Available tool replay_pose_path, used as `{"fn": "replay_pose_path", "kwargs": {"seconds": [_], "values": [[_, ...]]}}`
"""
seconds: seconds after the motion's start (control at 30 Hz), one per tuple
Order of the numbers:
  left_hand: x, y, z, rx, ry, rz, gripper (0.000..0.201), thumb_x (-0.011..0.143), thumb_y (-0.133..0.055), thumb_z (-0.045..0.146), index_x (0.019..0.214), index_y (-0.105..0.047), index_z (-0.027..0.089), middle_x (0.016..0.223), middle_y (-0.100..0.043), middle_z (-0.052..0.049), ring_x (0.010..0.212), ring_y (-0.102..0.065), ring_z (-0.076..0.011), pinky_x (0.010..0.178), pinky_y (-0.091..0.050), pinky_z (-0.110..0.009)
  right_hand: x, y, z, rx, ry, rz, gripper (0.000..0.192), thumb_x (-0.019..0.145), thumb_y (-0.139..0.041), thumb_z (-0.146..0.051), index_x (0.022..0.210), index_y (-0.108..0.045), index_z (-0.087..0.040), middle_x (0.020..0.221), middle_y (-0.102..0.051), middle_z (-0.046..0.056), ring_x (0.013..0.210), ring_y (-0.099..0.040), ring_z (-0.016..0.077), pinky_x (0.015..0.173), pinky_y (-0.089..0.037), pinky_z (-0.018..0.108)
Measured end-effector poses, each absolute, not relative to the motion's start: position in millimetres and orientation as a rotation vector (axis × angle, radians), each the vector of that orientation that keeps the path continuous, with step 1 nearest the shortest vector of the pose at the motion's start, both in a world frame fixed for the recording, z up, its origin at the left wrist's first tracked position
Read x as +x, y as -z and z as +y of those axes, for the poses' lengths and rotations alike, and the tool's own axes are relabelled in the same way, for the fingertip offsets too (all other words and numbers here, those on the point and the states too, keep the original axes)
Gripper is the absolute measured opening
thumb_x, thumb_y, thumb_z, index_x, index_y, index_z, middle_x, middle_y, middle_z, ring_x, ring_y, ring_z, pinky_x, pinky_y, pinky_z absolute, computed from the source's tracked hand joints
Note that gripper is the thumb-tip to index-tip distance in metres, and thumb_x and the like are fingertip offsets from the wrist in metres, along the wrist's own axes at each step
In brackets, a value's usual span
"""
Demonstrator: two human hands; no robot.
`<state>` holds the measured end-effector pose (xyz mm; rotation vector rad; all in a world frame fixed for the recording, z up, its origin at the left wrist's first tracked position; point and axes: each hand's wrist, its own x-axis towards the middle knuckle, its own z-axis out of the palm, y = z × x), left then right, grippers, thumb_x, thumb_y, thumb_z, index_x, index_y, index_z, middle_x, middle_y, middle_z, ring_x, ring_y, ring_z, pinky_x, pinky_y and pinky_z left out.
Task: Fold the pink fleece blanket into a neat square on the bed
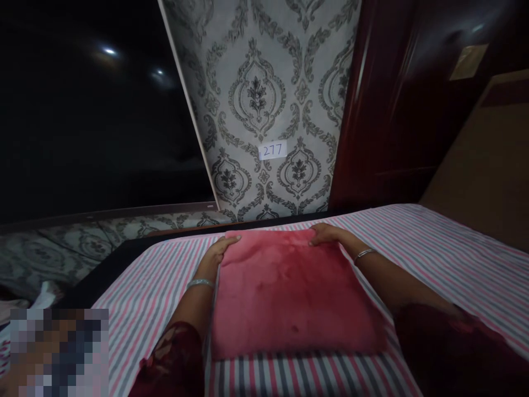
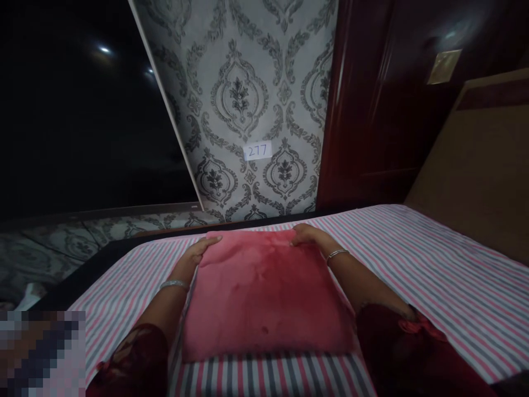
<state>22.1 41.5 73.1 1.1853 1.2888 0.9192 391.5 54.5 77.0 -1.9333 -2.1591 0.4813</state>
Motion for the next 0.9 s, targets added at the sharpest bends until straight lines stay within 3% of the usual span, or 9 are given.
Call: {"fn": "replay_pose_path", "kwargs": {"seconds": [0.1,0.2,0.33,0.43,0.53,0.63,0.77,0.9], "values": [[18.6,-98.9,30.2,1.181,-1.007,1.211,0.052,0.048,-0.09,0.041,0.088,-0.071,0.014,0.086,-0.077,-0.011,0.085,-0.074,-0.0278,0.079,-0.06,-0.037,401.7,-101.6,44.8,-1.889,-0.604,-2.208,0.034,0.065,-0.079,-0.031,0.095,-0.077,-0.015,0.092,-0.077,0.007,0.088,-0.071,0.0258,0.076,-0.055,0.029],[13.0,-137.1,14.3,1.257,-1.13,1.12,0.056,0.044,-0.092,0.038,0.09,-0.072,0.014,0.087,-0.076,-0.008,0.08,-0.071,-0.0223,0.078,-0.058,-0.033,414.2,-141.8,26.0,-1.761,-0.518,-2.191,0.032,0.07,-0.073,-0.031,0.099,-0.074,-0.016,0.092,-0.075,0.005,0.091,-0.068,0.0261,0.076,-0.053,0.029],[5.7,-197.1,-12.6,1.527,-1.468,1.051,0.046,0.053,-0.088,0.036,0.091,-0.068,0.018,0.091,-0.073,-0.003,0.082,-0.067,-0.018,0.077,-0.055,-0.029,418.1,-205.8,-13.4,-1.492,0.018,-2.064,0.035,0.075,-0.067,-0.029,0.107,-0.069,-0.016,0.101,-0.07,0.006,0.096,-0.064,0.0259,0.081,-0.05,0.032],[-4.9,-223.8,-34.8,1.844,-1.629,1.101,0.04,0.061,-0.083,0.035,0.093,-0.063,0.02,0.092,-0.067,-0.001,0.085,-0.063,-0.0168,0.08,-0.053,-0.029,412.9,-225.9,-51.6,-1.318,0.437,-1.94,0.04,0.078,-0.063,-0.025,0.117,-0.064,-0.016,0.113,-0.064,0.01,0.105,-0.059,0.028,0.088,-0.049,0.037],[-23.0,-203.0,-59.7,2.22,-1.648,1.182,0.034,0.068,-0.077,0.034,0.094,-0.059,0.022,0.104,-0.063,-0.003,0.099,-0.06,-0.0197,0.092,-0.05,-0.034,409.0,-186.5,-90.8,-1.192,0.68,-1.895,0.043,0.08,-0.06,-0.022,0.123,-0.06,-0.016,0.114,-0.06,0.013,0.109,-0.055,0.0307,0.092,-0.048,0.044],[-42.6,-127.5,-92.5,2.537,-1.488,1.237,0.018,0.076,-0.066,0.028,0.09,-0.056,0.023,0.113,-0.06,-0.007,0.111,-0.057,-0.0236,0.1,-0.047,-0.041,406.4,-93.0,-129.3,-1.017,0.748,-1.985,0.039,0.083,-0.055,-0.015,0.122,-0.059,-0.018,0.107,-0.061,0.013,0.102,-0.056,0.03,0.09,-0.049,0.047],[-58.6,-14.2,-146.9,2.518,-0.964,1.297,0.018,0.077,-0.052,0.018,0.093,-0.057,0.023,0.112,-0.064,-0.01,0.11,-0.061,-0.0248,0.094,-0.051,-0.041,402.2,22.6,-178.1,-0.997,0.517,-2.219,0.044,0.084,-0.048,-0.008,0.125,-0.058,-0.018,0.105,-0.062,0.013,0.098,-0.057,0.0285,0.084,-0.052,0.044],[-62.9,16.2,-174.6,2.16,-0.953,1.487,0.025,0.079,-0.047,0.026,0.101,-0.059,0.022,0.114,-0.067,-0.011,0.11,-0.063,-0.0251,0.097,-0.05,-0.041,406.5,48.6,-200.5,-1.08,0.237,-2.163,0.041,0.09,-0.052,-0.019,0.131,-0.057,-0.02,0.115,-0.062,0.014,0.109,-0.058,0.029,0.091,-0.052,0.045]]}}
